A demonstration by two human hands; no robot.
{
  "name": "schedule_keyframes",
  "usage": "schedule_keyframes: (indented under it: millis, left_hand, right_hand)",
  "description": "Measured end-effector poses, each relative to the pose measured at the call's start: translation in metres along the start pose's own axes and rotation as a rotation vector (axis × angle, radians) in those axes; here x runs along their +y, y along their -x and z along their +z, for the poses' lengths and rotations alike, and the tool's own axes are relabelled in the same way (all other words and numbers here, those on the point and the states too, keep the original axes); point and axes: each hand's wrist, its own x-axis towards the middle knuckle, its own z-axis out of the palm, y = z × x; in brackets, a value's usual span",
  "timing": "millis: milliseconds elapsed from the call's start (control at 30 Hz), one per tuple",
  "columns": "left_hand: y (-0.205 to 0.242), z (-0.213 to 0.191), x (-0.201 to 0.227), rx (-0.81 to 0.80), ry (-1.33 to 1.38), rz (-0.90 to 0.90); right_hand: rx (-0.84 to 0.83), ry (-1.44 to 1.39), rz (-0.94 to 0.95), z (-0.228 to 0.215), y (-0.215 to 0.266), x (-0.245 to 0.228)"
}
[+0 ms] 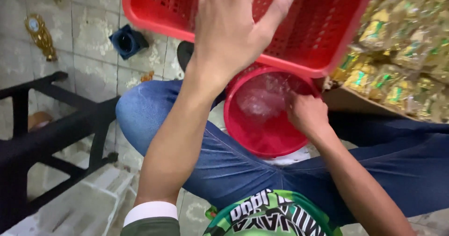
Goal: The person sits on the floor and repeatedly takes small gold trophies from a red basket, places them into clear plastic bags, and sets the packaged items into a cardboard box. The person handles the trophies one at a time throughout the clip.
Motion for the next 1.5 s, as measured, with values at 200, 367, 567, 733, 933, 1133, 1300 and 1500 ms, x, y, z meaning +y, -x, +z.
schedule_keyframes:
  millis: [200,367,567,733,933,1133,1300,1500]
  left_hand:
    - [-0.005,0.019,0.029,-0.540,0.026,-0.006]
    - [-0.014,0.024,0.050,-1.032,0.084,-0.111]
    - [-0.012,0.046,0.033,-1.055,0.107,-0.140]
    - [-0.012,0.041,0.009,-0.875,0.023,-0.231]
    - [-0.024,0.018,0.000,-0.770,0.103,-0.197]
    - [-0.029,0.000,0.010,-0.547,0.441,-0.175]
    - [-0.031,0.012,0.013,-0.334,0.636,-0.236]
    - [-0.046,0.022,0.015,-0.019,0.494,-0.320]
  right_hand:
    - [0.020,-0.182,-0.201,-0.079,0.058,0.046]
    - [0.040,-0.451,-0.423,-0.124,0.057,0.062]
    - [0.135,-0.758,-0.412,-0.098,0.043,0.067]
    - [0.037,-0.634,-0.279,-0.058,0.029,0.064]
    - [-0.295,-0.069,-0.127,-0.070,0.016,0.038]
    - [-0.075,-1.189,-0.228,-0.103,0.019,0.076]
    - [0.484,-1.240,-0.339,-0.116,0.037,0.061]
    - [0.675,-1.267,-0.235,-0.152,0.022,0.113]
